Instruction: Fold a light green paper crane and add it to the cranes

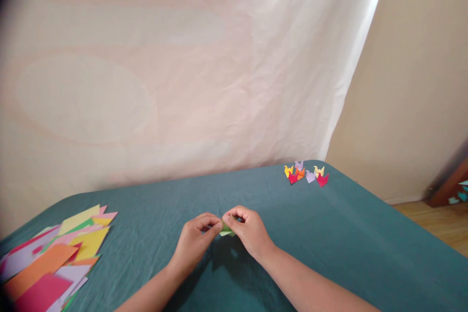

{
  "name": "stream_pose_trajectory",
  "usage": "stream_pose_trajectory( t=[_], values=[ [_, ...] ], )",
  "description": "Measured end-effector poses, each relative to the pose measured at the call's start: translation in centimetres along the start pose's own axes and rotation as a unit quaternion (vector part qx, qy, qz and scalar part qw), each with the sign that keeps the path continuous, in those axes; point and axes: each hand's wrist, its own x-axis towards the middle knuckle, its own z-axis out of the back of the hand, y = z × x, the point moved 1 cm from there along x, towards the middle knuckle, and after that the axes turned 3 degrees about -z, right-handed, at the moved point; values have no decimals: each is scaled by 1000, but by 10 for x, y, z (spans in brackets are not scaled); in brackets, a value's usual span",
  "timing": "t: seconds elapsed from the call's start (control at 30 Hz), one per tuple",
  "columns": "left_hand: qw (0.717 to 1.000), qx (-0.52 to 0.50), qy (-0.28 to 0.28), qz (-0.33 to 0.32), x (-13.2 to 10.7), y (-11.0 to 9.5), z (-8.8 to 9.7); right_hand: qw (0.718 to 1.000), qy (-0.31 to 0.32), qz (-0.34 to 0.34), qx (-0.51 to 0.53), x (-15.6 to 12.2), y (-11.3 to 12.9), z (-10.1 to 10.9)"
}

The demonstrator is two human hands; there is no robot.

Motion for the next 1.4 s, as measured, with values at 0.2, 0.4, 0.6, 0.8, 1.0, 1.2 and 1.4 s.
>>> stream_pose_trajectory(
  t=[0.2,0.4,0.6,0.8,1.0,1.2,1.4],
  values=[
    [1000,14,9,3,1,-2,0,1000,-15,5,-12,0,-1,1],
    [999,39,12,-5,1,-4,0,999,-28,11,-31,0,1,1],
    [998,61,5,-9,1,-4,0,997,-34,27,-56,1,5,1],
    [996,81,-1,-37,-1,0,0,992,-15,66,-102,3,12,5],
    [994,101,7,-44,-1,3,0,989,-12,75,-129,3,13,6],
    [994,106,14,-36,1,3,3,989,-14,75,-129,4,10,7],
    [991,120,19,-50,-1,2,3,979,-4,94,-181,6,12,9]
  ],
)
